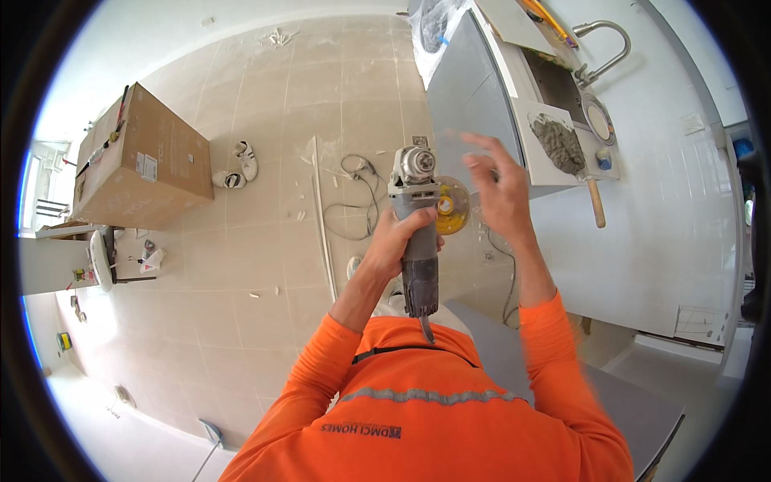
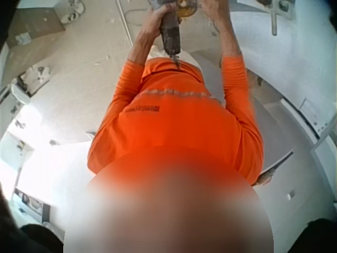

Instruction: The person carries a trowel with mortar up a staircase, enters an apartment, and places the trowel on a countertop. They then measure and mark a white tile with a ruler and pencil, prepare an angle grinder by attaching a cutting disc, and position the tile on the floor to begin cutting.

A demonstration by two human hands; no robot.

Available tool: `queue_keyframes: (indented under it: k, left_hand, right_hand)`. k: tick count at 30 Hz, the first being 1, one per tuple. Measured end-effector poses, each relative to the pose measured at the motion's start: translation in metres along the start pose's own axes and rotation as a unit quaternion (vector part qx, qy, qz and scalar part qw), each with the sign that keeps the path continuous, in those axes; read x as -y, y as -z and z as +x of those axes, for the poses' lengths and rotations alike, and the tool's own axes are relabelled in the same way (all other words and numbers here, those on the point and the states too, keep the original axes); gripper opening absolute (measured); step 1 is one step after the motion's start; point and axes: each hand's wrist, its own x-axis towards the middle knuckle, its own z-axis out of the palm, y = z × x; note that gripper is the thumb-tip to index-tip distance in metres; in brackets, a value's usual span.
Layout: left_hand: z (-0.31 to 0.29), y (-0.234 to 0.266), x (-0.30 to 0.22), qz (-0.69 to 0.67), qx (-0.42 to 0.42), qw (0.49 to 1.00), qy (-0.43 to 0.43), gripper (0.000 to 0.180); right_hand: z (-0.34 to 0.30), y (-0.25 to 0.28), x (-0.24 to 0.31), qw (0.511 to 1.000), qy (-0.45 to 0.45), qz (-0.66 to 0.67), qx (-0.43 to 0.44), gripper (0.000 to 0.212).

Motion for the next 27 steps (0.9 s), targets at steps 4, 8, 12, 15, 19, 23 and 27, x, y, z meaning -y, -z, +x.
queue_keyframes:
  k: [4, 8, 12, 15, 19, 23, 27]
  left_hand:
    - [-0.002, 0.007, -0.007, -0.027, 0.025, 0.999, -0.014, 0.052]
    - [-0.003, 0.006, -0.012, -0.04, 0.054, 0.997, -0.031, 0.057]
    - [0.0, 0.0, -0.012, -0.029, 0.054, 0.997, -0.036, 0.058]
    - [0.006, -0.003, -0.011, -0.03, 0.064, 0.997, -0.017, 0.057]
    - [0.01, -0.005, -0.006, -0.061, 0.081, 0.995, 0.001, 0.055]
    - [0.008, -0.006, 0.0, -0.068, 0.097, 0.993, -0.003, 0.04]
    - [0.004, -0.001, 0.002, -0.06, 0.091, 0.994, 0.006, 0.04]
  right_hand:
    - [-0.023, -0.012, -0.032, 0.99, -0.136, 0.027, 0.008, 0.043]
    - [-0.03, -0.001, -0.046, 0.959, -0.213, 0.139, 0.126, 0.035]
    - [-0.016, 0.046, -0.023, 0.933, -0.218, 0.284, -0.026, 0.028]
    - [-0.004, 0.056, 0.004, 0.88, -0.178, 0.439, -0.03, 0.027]
    - [0.009, 0.013, 0.021, 0.866, -0.172, 0.467, 0.048, 0.027]
    - [0.009, -0.009, 0.016, 0.874, -0.176, 0.443, 0.09, 0.022]
    - [0.004, -0.019, 0.011, 0.887, -0.176, 0.419, 0.076, 0.025]
